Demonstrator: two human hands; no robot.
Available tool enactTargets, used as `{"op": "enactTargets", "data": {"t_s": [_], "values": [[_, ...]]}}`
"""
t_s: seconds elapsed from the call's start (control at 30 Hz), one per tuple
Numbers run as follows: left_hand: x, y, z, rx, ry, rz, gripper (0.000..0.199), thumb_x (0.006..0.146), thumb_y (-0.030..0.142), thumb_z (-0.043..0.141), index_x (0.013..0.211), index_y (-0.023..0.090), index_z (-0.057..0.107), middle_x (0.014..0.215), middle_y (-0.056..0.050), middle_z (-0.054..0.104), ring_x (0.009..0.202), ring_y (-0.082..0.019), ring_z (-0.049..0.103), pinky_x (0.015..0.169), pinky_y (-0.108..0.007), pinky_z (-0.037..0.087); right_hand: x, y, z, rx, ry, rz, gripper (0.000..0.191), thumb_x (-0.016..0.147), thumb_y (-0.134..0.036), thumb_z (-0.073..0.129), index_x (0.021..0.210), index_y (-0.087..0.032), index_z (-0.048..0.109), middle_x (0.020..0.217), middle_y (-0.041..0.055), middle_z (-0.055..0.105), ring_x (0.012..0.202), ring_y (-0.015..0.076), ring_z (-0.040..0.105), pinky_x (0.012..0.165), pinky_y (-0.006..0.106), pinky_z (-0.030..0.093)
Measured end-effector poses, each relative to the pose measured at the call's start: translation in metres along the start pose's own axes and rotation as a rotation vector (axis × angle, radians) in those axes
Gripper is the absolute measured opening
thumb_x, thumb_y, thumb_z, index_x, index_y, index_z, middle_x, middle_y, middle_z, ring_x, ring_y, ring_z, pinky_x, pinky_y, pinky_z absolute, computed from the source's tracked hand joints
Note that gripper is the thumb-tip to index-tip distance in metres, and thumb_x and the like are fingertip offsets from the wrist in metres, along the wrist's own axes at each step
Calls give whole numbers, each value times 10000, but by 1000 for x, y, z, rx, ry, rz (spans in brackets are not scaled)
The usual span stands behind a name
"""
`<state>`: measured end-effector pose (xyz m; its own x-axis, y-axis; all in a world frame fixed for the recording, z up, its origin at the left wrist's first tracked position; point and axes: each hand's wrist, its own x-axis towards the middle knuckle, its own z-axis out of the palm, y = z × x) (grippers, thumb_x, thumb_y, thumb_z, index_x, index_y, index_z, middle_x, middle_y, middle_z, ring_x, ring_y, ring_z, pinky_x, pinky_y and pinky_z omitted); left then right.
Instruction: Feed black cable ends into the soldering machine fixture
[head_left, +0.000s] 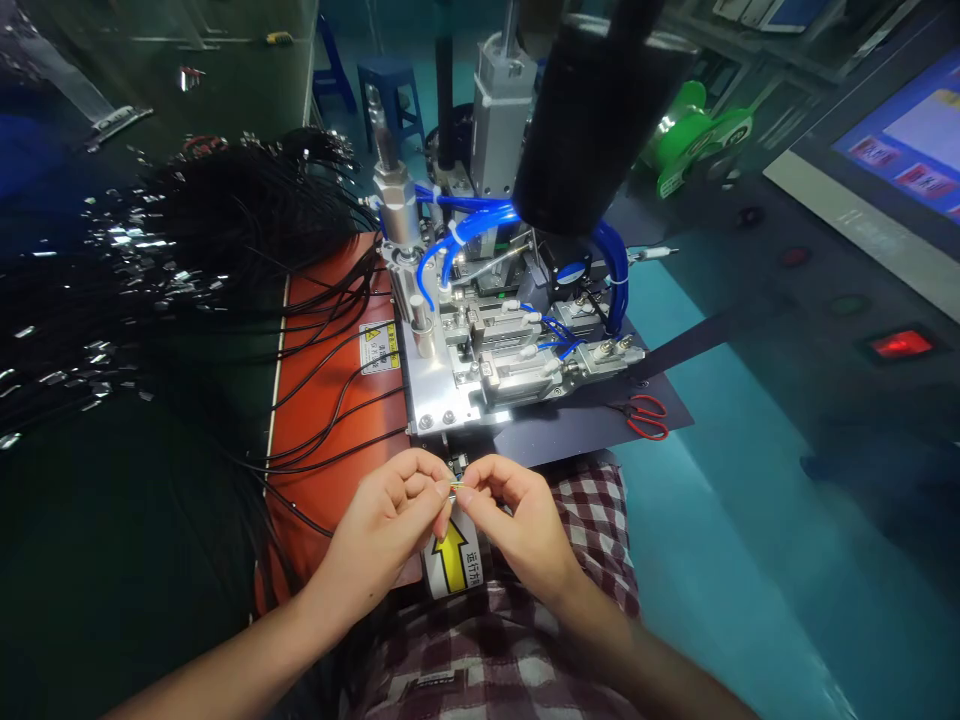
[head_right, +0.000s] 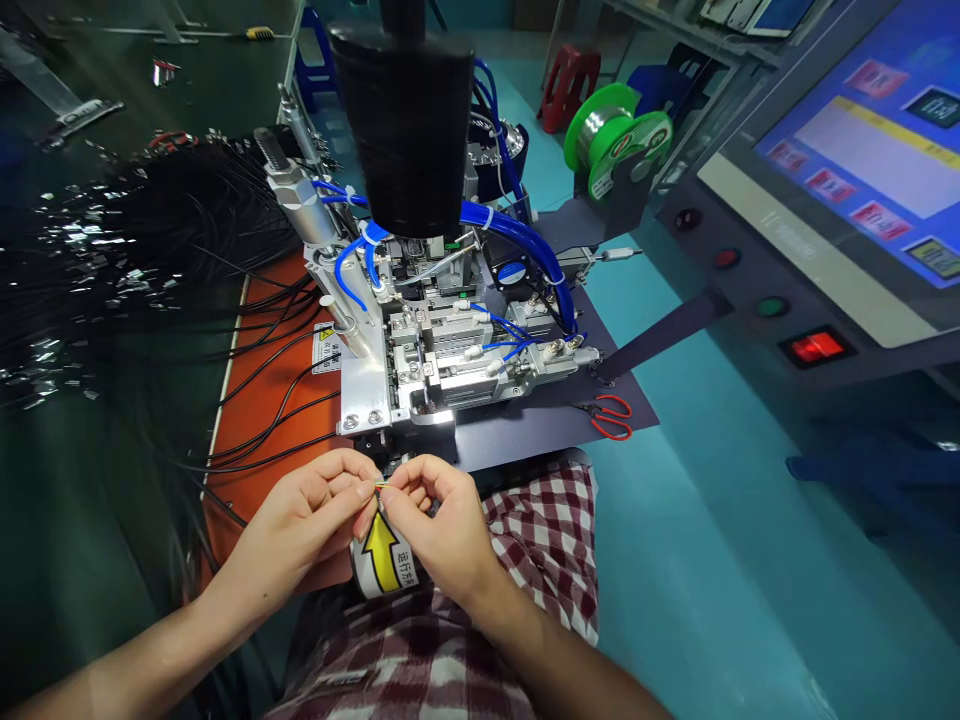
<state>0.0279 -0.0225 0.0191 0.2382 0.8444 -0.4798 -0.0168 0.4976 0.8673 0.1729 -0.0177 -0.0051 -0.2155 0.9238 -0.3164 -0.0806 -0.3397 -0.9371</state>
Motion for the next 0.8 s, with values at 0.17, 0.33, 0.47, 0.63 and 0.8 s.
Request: {"op": "enactTargets", "data": {"t_s": [0.17,0.33,0.47,0.63,0.8], "values": [[1,1,0,8,6,-7,162,861,313,536,823,158,503,532,65,504,437,-40,305,437,-148,219,-1,2,-2,-57,26,-70,114,761,-268,611,754,-159,580,638,-13,536,554,107,441,545,240,386],[1,2,2,17,8,-4,165,862,312,537,809,159,504,538,57,512,445,-41,336,442,-142,251,-2,2,-1,-138,60,-140,109,794,-235,577,715,-162,565,657,-9,541,579,108,454,560,237,384],[-2,0,3,29,24,55,133,868,300,537,849,168,528,571,60,511,412,-25,295,398,-142,198,-1,0,-3,-41,-7,-45,151,803,-277,572,704,-168,537,607,-33,482,526,93,401,505,225,344],[-2,-3,0,25,-9,99,129,849,304,573,900,187,551,579,67,464,424,-31,293,395,-154,201,1,1,-6,97,-54,53,206,771,-336,609,692,-169,518,559,-54,433,491,82,364,473,212,307],[1,-1,-3,-15,7,52,147,819,307,605,821,171,551,495,97,329,418,-38,253,405,-161,201,-3,5,-7,67,-50,4,189,805,-314,593,710,-170,519,569,-59,409,500,75,332,471,209,283]]}}
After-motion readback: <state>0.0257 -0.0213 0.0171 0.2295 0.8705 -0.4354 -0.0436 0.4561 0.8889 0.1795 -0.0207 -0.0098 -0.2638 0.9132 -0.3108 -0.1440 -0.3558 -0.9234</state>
